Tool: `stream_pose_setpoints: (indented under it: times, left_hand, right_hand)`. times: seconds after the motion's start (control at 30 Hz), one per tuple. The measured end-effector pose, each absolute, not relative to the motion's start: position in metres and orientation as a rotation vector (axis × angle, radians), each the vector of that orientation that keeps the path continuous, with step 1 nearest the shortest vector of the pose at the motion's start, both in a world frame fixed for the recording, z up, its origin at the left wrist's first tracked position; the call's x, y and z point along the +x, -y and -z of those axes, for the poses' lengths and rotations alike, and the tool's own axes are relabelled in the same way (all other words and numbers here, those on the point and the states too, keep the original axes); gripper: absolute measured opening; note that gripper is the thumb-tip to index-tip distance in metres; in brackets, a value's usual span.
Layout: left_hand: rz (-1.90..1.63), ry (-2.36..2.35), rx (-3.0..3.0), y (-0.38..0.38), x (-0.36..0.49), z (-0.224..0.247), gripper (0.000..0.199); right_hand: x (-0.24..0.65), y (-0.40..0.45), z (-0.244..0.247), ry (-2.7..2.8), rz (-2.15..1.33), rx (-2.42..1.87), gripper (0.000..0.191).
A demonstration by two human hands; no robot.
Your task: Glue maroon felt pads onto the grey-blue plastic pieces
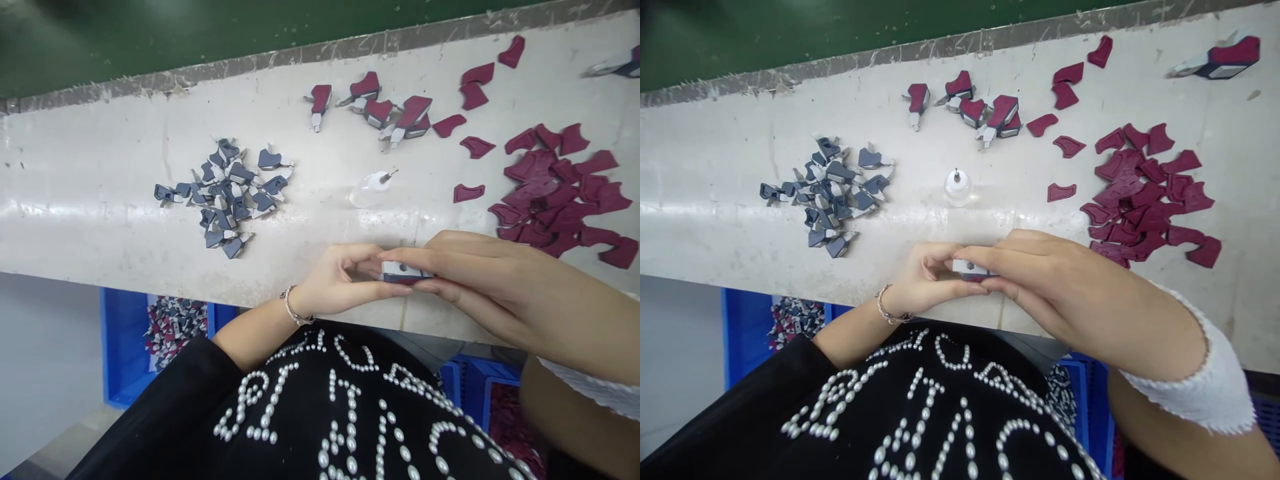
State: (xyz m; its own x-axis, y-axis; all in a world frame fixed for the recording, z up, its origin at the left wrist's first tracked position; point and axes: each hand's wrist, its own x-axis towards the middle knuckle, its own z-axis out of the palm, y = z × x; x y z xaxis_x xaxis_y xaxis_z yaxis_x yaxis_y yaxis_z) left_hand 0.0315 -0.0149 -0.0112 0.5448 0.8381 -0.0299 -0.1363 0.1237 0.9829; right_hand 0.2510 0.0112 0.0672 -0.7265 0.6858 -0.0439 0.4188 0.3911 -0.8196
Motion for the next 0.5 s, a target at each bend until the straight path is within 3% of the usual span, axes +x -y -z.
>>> stream_pose_setpoints:
  times: [0.37,0.5]
  left_hand:
    - [-0.647,-0.926,1.353,0.022,0.031,0.005,0.031]
    - [-0.648,-0.787,1.174,0.029,0.038,-0.005,0.030]
  right_hand:
    - [0.233,0.013,-0.050,2.293,-1.211,-1.318,0.023]
    - [0.228,0.022,-0.064,2.348,-1.178,-1.260,0.026]
